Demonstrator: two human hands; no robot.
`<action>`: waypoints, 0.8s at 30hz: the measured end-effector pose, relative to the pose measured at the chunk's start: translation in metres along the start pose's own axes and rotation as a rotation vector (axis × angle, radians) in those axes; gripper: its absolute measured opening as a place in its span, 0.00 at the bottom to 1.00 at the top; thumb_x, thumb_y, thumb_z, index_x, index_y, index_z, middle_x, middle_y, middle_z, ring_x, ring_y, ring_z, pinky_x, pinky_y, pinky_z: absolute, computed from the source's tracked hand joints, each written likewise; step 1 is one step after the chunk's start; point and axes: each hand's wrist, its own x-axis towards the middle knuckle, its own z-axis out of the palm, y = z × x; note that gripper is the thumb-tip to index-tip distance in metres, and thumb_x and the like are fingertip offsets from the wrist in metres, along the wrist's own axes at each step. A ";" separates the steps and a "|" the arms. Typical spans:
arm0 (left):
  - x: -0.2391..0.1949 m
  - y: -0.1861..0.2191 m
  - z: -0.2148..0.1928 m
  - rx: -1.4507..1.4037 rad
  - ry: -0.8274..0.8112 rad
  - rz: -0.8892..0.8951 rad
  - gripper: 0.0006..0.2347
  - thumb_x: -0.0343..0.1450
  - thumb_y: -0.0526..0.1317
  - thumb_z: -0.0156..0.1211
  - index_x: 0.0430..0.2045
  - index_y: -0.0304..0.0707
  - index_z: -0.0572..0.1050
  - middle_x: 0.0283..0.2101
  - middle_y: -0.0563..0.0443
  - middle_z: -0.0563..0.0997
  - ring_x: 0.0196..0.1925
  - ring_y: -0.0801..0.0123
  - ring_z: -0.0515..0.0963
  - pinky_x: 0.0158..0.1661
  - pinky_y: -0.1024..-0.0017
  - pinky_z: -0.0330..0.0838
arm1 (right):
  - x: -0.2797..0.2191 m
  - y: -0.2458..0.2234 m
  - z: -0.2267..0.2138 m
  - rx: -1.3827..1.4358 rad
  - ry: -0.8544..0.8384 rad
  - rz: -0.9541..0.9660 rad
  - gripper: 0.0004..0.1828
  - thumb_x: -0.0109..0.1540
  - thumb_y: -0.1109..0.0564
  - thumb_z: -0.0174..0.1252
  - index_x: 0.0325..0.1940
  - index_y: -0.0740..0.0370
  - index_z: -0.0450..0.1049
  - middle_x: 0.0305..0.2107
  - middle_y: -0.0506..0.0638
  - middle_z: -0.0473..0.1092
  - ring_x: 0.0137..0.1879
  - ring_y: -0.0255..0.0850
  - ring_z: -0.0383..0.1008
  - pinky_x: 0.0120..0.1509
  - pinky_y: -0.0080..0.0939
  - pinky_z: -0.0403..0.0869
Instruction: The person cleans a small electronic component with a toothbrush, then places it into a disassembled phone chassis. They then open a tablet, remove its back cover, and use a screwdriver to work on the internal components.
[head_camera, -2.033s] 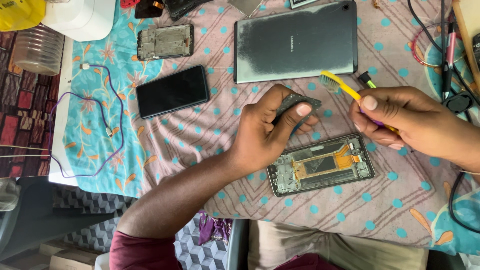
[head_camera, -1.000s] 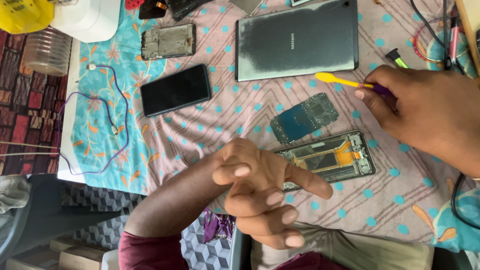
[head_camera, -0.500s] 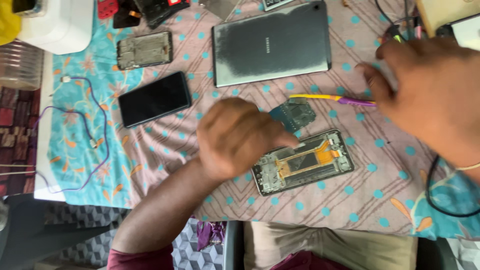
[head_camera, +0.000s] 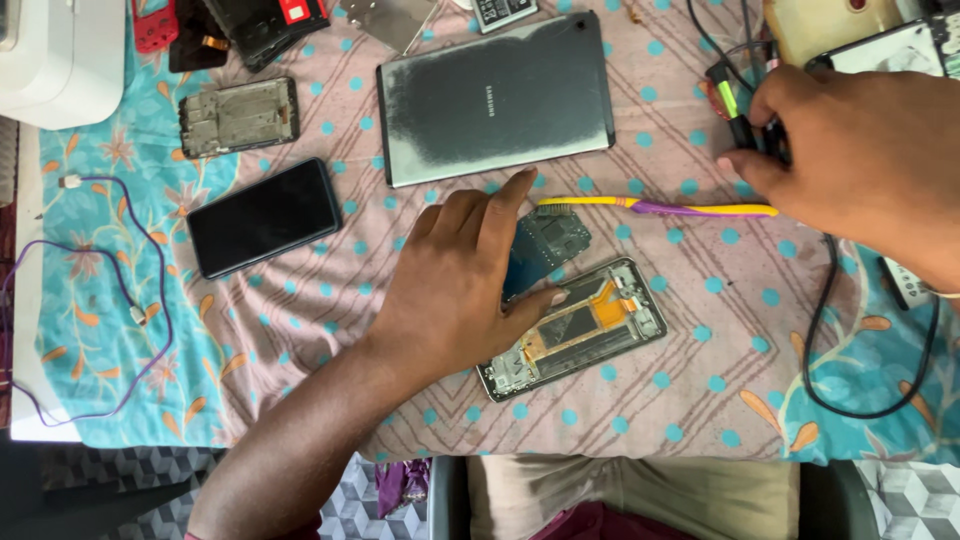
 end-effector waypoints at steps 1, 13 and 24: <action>0.000 0.000 0.000 -0.011 -0.024 -0.015 0.41 0.62 0.48 0.75 0.65 0.25 0.56 0.42 0.33 0.76 0.44 0.47 0.78 0.46 0.54 0.73 | 0.001 -0.001 -0.002 -0.002 0.008 0.007 0.19 0.60 0.40 0.67 0.43 0.54 0.79 0.20 0.48 0.75 0.25 0.43 0.78 0.29 0.41 0.74; -0.002 -0.002 -0.006 -0.055 -0.017 0.007 0.35 0.66 0.40 0.71 0.66 0.29 0.57 0.43 0.38 0.80 0.42 0.50 0.81 0.43 0.57 0.75 | 0.009 0.001 -0.007 0.140 -0.037 0.049 0.15 0.64 0.42 0.62 0.38 0.53 0.83 0.19 0.48 0.76 0.24 0.44 0.77 0.28 0.42 0.73; -0.001 -0.002 -0.007 -0.101 -0.081 -0.045 0.36 0.62 0.38 0.73 0.65 0.33 0.60 0.39 0.38 0.79 0.41 0.49 0.81 0.43 0.57 0.76 | 0.011 0.000 0.005 0.217 0.043 0.027 0.18 0.64 0.42 0.64 0.39 0.60 0.82 0.23 0.50 0.77 0.25 0.42 0.78 0.28 0.40 0.74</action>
